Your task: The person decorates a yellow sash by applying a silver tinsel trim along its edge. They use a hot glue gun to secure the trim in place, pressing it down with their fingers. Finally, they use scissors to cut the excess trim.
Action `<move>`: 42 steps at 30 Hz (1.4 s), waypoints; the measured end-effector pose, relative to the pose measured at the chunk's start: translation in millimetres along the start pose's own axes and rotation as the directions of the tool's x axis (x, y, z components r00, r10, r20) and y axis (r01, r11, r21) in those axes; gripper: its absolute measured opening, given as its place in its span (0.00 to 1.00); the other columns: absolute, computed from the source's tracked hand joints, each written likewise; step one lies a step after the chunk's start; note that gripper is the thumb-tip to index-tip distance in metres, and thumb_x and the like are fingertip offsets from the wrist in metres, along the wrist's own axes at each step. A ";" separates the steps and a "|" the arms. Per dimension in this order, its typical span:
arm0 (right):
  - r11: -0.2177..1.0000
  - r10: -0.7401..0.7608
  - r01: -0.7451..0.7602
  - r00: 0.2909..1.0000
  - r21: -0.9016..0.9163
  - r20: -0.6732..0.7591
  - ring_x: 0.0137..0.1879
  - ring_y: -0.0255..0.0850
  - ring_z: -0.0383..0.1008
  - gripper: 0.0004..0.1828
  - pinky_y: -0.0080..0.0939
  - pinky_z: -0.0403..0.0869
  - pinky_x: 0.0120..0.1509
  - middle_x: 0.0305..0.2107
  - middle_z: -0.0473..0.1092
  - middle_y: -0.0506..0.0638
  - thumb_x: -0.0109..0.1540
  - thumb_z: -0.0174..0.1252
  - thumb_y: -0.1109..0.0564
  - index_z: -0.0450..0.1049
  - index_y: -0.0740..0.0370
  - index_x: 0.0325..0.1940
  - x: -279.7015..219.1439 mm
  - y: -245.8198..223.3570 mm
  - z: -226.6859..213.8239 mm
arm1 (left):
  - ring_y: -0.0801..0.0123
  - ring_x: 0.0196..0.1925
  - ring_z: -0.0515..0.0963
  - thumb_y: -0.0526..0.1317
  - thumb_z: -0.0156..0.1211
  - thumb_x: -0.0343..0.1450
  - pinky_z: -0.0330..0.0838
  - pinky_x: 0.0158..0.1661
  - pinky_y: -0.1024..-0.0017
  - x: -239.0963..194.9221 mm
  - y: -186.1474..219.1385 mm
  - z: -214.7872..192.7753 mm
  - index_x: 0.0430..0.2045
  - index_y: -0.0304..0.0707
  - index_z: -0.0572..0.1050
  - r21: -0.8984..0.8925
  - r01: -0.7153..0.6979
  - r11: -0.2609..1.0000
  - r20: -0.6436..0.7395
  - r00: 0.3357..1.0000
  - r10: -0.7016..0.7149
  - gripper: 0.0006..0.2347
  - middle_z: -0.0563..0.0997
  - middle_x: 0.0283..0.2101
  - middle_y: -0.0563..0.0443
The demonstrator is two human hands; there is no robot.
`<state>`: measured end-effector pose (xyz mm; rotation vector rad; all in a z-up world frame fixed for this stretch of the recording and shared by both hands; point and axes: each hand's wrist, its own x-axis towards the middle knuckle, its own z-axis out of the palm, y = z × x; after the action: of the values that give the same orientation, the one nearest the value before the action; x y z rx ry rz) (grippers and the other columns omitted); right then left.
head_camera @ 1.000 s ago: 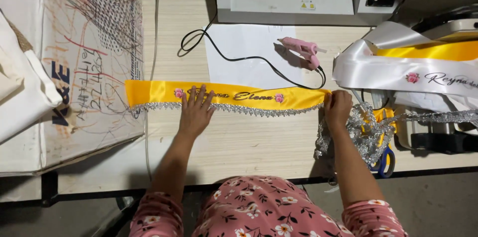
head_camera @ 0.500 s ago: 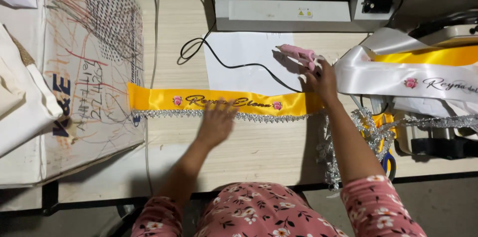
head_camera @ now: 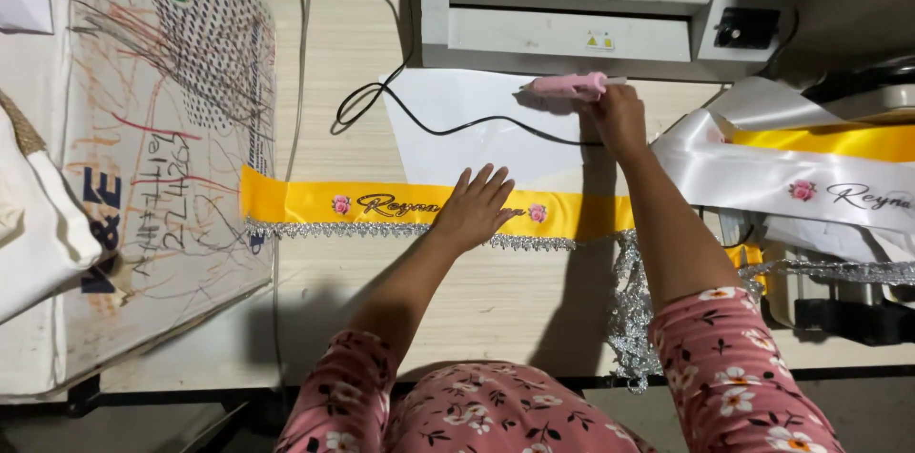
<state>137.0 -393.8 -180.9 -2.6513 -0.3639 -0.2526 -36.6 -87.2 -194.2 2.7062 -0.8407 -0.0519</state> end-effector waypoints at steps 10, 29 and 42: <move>0.990 -0.100 0.079 0.978 -0.119 -0.183 0.64 0.63 0.68 0.25 0.57 0.68 0.69 0.57 0.69 0.65 0.69 0.67 0.60 0.67 0.71 0.67 -126.9 0.0 -58.0 | 0.47 0.74 0.60 0.46 0.52 0.77 0.54 0.70 0.46 -66.0 19.9 -42.9 0.63 0.33 0.68 -0.067 -0.058 0.996 -0.169 0.985 0.046 0.21 0.65 0.71 0.39; 0.992 0.125 -0.116 0.960 0.047 -0.250 0.57 0.57 0.69 0.07 0.53 0.70 0.62 0.49 0.70 0.60 0.65 0.65 0.65 0.74 0.66 0.46 -163.8 6.7 -65.0 | 0.40 0.72 0.63 0.44 0.60 0.74 0.57 0.69 0.44 -148.6 -30.8 -26.1 0.60 0.35 0.72 0.047 0.143 0.989 -0.307 0.944 -0.122 0.20 0.66 0.70 0.37; 0.986 0.157 -0.162 0.984 -0.045 -0.086 0.59 0.57 0.68 0.15 0.56 0.69 0.62 0.51 0.71 0.62 0.65 0.65 0.55 0.75 0.65 0.52 -215.3 -17.5 -68.4 | 0.37 0.71 0.63 0.44 0.61 0.73 0.58 0.67 0.42 -131.2 -49.5 -33.0 0.60 0.38 0.72 0.102 0.237 0.966 -0.335 0.923 -0.191 0.21 0.68 0.68 0.39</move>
<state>-80.4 -455.7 -164.1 -2.6928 -0.1189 -0.3217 -113.9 34.0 -184.9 2.8150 -0.4643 0.4082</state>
